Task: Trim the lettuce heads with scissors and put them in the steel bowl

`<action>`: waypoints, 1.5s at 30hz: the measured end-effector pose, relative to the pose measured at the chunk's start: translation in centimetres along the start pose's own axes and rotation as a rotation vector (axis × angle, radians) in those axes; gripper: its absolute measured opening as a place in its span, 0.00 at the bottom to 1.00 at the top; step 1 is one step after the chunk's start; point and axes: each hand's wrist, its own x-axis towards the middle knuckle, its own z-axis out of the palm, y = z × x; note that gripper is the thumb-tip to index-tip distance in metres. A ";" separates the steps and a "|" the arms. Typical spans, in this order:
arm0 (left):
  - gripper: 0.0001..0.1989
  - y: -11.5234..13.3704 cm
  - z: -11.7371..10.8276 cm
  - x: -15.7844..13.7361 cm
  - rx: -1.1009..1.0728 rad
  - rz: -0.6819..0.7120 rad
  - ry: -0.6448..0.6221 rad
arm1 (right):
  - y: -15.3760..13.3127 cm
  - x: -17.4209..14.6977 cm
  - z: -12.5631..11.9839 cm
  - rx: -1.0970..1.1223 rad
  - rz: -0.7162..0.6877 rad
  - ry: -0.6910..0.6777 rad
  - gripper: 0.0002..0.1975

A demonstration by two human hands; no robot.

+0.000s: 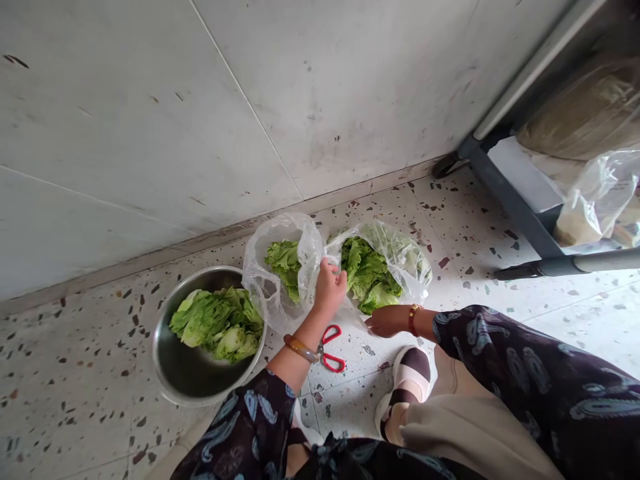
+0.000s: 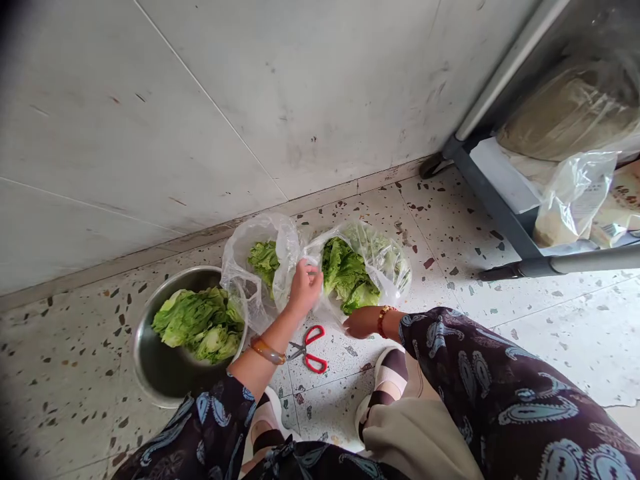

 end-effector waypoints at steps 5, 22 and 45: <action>0.15 -1.0 -0.8 -2.5 0.694 0.367 -0.251 | 0.9 1.3 -3.6 -0.051 0.051 0.207 0.17; 0.23 -2.4 -2.6 -4.5 0.353 0.235 -0.143 | 6.4 -2.7 -6.4 0.022 0.370 0.435 0.14; 0.33 -3.5 -16.4 0.5 0.355 0.022 0.246 | 1.1 0.9 -4.1 0.206 0.197 0.221 0.29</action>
